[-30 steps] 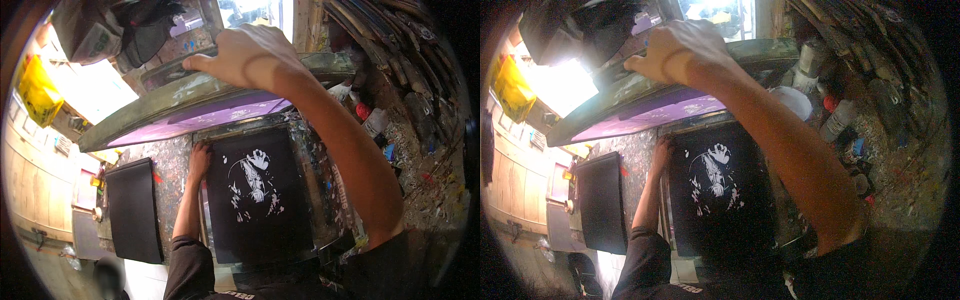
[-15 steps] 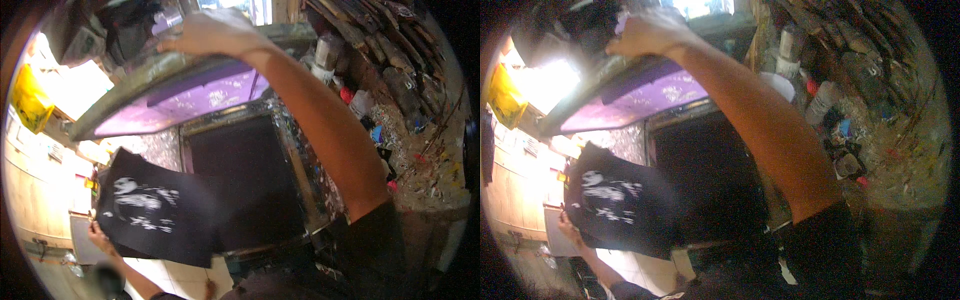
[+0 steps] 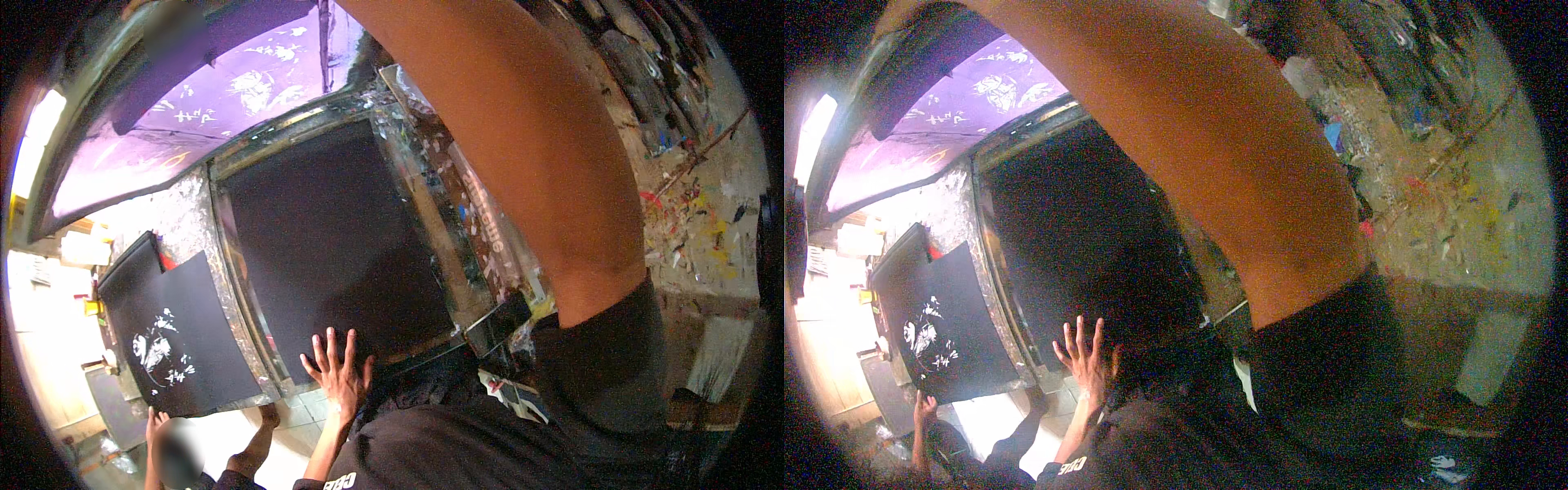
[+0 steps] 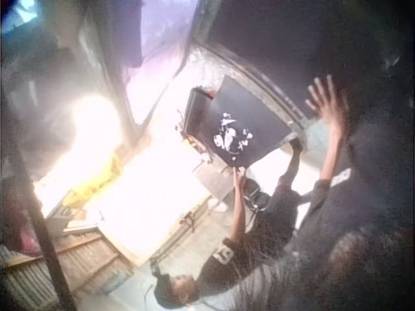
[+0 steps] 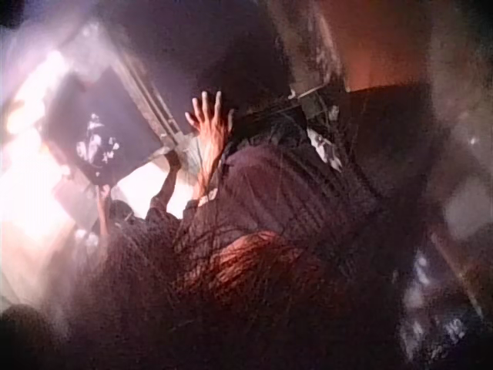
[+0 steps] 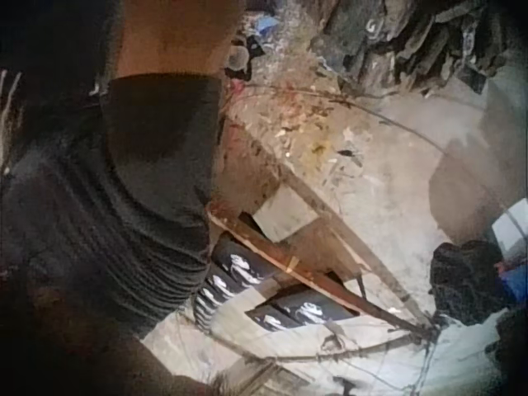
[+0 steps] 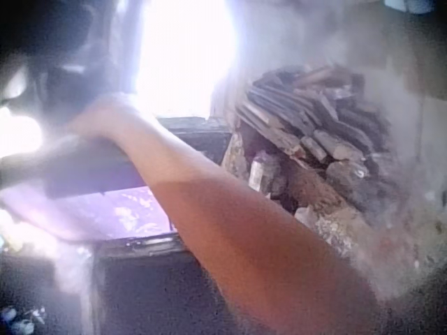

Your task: The person performs screen printing on black t-shirts using a squeegee to spread white ink through a screen frame. They repeatedly place shirts under the screen, pull ink across, lift the screen to reveal the printed design, and stack the finished shirts.

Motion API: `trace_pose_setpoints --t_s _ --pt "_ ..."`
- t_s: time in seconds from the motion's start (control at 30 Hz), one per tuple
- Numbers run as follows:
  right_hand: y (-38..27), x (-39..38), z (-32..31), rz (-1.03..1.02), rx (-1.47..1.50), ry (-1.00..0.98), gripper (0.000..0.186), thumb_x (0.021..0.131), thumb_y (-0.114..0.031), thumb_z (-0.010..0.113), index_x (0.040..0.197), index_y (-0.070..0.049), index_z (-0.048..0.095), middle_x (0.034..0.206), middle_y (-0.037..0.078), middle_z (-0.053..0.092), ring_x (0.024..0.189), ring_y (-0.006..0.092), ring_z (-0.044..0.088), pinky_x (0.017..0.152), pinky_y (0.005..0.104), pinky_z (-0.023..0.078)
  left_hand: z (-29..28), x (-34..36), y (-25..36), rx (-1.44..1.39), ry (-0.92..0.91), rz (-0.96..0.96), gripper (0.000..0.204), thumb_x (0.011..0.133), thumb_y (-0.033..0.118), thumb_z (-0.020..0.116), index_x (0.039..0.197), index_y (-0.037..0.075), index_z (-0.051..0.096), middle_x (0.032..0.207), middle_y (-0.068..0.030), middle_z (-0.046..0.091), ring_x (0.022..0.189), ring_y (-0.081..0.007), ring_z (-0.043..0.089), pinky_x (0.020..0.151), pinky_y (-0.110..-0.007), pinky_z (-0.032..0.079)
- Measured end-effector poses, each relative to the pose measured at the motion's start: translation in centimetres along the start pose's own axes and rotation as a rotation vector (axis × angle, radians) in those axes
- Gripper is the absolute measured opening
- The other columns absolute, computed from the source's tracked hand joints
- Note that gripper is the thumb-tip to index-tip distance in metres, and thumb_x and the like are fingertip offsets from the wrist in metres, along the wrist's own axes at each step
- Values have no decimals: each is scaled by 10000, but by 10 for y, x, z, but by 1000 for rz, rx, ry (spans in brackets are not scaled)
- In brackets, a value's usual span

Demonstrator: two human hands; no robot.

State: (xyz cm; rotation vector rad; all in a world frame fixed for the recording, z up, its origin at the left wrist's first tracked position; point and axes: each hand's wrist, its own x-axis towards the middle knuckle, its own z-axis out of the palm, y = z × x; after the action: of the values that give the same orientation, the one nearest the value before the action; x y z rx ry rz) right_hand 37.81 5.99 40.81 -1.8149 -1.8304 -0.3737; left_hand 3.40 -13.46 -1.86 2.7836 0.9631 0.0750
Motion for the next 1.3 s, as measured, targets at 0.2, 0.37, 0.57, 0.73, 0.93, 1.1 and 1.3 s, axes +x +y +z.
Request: trace_pose_setpoints --t_s 0.2,0.37,0.57,0.73,0.93,1.1,1.3 --pt "11 17 -2 44 0 -25 653 853 -535 601 1255 -24 659 1238 228 664 1125 357 660 982 458 505 1 7 -2 39 4 -58 659 920 573 596 1504 298 464 1622 -95 316 1527 -354 178 1141 -726 -41" --pt "15 14 30 -3 -26 276 704 825 -707 573 1052 -64 750 1058 198 726 1002 357 706 917 478 534 9 -1 5 90 -4 -94 680 935 620 538 1537 333 403 1645 -67 279 1536 -340 163 1103 -749 -119" --pt "-28 -91 34 163 -156 21 727 881 -703 547 1044 -15 714 959 222 725 924 360 714 859 482 529 -98 39 -15 -646 517 35 708 934 304 692 1540 121 373 1590 -197 341 1433 -399 379 1165 -562 287" --pt "-93 -255 98 36 -171 106 481 793 -536 763 806 -65 664 802 105 629 779 291 593 800 447 429 -137 46 -50 -1573 712 -674 534 1008 195 608 1394 -95 379 1316 -233 526 1122 -287 626 984 -419 510" --pt "-44 -352 166 60 5 -236 362 799 -367 799 1036 -116 690 963 94 701 937 259 668 914 423 427 -60 20 -65 -1460 265 -934 544 984 413 634 1034 -129 621 963 -189 690 786 -245 698 671 -359 596" --pt "-28 -375 181 139 113 -434 350 843 -336 760 1002 -59 616 944 123 654 923 330 660 794 450 518 -80 4 -82 -865 -283 -687 587 974 500 604 850 -73 614 725 -200 706 624 -266 707 575 -377 553" --pt "-31 -365 184 156 169 -332 268 849 -271 737 849 -76 553 770 99 624 741 364 662 633 455 529 -144 94 -62 65 301 149 657 817 308 801 1353 57 518 1410 -209 513 1387 -370 388 1085 -547 333"
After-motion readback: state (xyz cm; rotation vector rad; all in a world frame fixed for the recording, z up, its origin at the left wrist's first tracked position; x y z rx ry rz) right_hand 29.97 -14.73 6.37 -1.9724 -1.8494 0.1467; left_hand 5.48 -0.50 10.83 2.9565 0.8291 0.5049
